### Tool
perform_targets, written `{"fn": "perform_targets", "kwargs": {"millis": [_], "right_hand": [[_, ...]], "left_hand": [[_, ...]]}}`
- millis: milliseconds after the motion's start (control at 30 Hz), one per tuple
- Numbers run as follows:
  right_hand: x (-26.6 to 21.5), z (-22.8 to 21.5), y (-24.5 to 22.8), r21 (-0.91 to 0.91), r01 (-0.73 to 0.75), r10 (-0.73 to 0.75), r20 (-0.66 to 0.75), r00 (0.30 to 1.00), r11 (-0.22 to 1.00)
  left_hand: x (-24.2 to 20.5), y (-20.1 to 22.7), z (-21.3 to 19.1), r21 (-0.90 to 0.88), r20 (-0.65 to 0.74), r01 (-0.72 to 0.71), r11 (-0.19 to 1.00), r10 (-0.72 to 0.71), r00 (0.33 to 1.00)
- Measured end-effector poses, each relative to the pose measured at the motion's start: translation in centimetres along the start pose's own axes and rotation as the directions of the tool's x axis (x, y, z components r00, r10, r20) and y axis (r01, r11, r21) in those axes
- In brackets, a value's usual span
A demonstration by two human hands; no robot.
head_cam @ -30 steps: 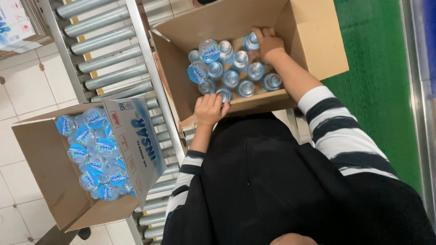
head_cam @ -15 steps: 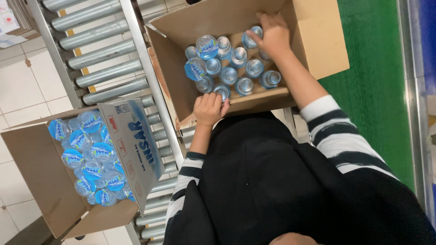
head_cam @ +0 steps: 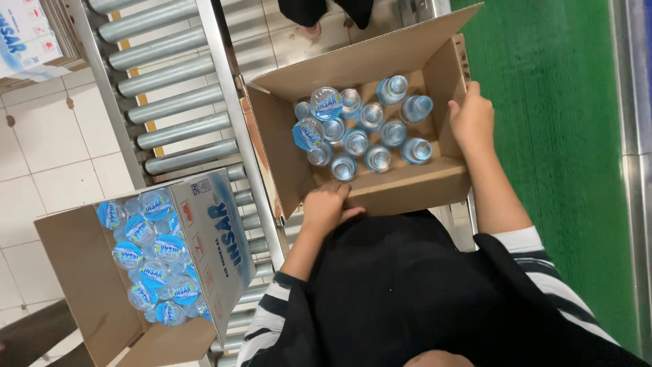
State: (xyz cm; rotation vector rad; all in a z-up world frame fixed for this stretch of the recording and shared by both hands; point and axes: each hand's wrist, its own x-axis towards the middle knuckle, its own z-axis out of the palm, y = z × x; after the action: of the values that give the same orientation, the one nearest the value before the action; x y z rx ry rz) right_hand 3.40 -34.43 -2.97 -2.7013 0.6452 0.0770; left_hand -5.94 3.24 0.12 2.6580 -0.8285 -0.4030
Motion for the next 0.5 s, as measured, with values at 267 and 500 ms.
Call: {"fn": "perform_targets", "kwargs": {"millis": [267,500], "right_hand": [[-1.0,-1.6,-1.4,0.005,-0.01,0.01,0.03,1.0,1.0],[-0.7,-1.2,-0.8,-0.015,0.006,-0.006,0.027,1.0,1.0]], "left_hand": [[-0.5,-0.7,4.5,0.128,-0.153,0.004,0.992,0.016,0.988],[-0.4,-1.2,5.8,0.239,-0.419,-0.044,0.97,0.144,0.896]]}}
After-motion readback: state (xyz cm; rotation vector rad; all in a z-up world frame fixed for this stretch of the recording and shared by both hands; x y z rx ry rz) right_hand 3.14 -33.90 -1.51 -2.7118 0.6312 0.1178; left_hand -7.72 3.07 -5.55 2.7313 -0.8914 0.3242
